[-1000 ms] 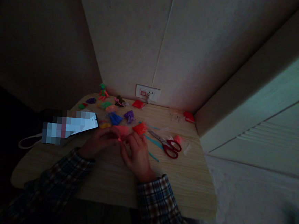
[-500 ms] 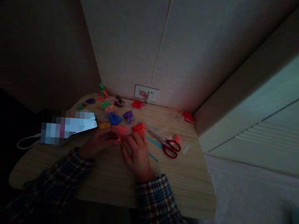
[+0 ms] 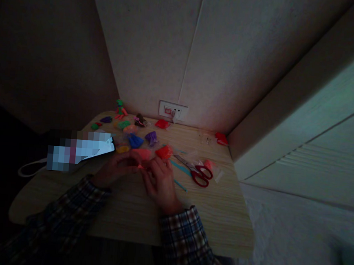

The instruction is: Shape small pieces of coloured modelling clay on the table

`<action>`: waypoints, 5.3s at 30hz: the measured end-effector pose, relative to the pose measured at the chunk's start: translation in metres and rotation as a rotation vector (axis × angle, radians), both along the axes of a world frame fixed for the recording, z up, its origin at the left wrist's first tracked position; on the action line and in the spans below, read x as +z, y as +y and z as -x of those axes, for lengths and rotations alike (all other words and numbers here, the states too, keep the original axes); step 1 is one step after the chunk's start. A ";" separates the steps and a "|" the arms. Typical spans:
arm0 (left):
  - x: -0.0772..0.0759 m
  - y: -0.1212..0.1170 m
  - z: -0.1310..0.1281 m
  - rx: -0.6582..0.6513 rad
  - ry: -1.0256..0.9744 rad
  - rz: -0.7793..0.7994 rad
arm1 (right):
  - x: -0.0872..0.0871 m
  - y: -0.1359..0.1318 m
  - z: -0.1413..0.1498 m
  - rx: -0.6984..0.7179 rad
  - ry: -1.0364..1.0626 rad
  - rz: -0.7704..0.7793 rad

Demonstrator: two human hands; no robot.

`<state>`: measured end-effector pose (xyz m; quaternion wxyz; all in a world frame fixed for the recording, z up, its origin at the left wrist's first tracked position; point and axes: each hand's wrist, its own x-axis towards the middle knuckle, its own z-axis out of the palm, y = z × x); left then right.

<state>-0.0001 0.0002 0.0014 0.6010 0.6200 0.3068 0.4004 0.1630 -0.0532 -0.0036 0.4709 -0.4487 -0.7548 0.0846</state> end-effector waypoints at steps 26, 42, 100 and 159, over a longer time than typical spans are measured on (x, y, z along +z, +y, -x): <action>-0.003 0.001 0.002 -0.014 -0.007 0.087 | -0.006 0.004 0.000 0.016 -0.107 0.010; -0.005 0.003 0.001 -0.018 -0.011 0.110 | -0.009 0.005 0.000 0.014 -0.130 -0.024; -0.008 0.006 0.005 0.076 -0.323 0.266 | -0.011 0.009 -0.007 -0.022 -0.208 0.020; -0.031 0.012 0.018 -0.004 -0.190 0.243 | -0.010 0.006 0.007 0.069 -0.014 0.039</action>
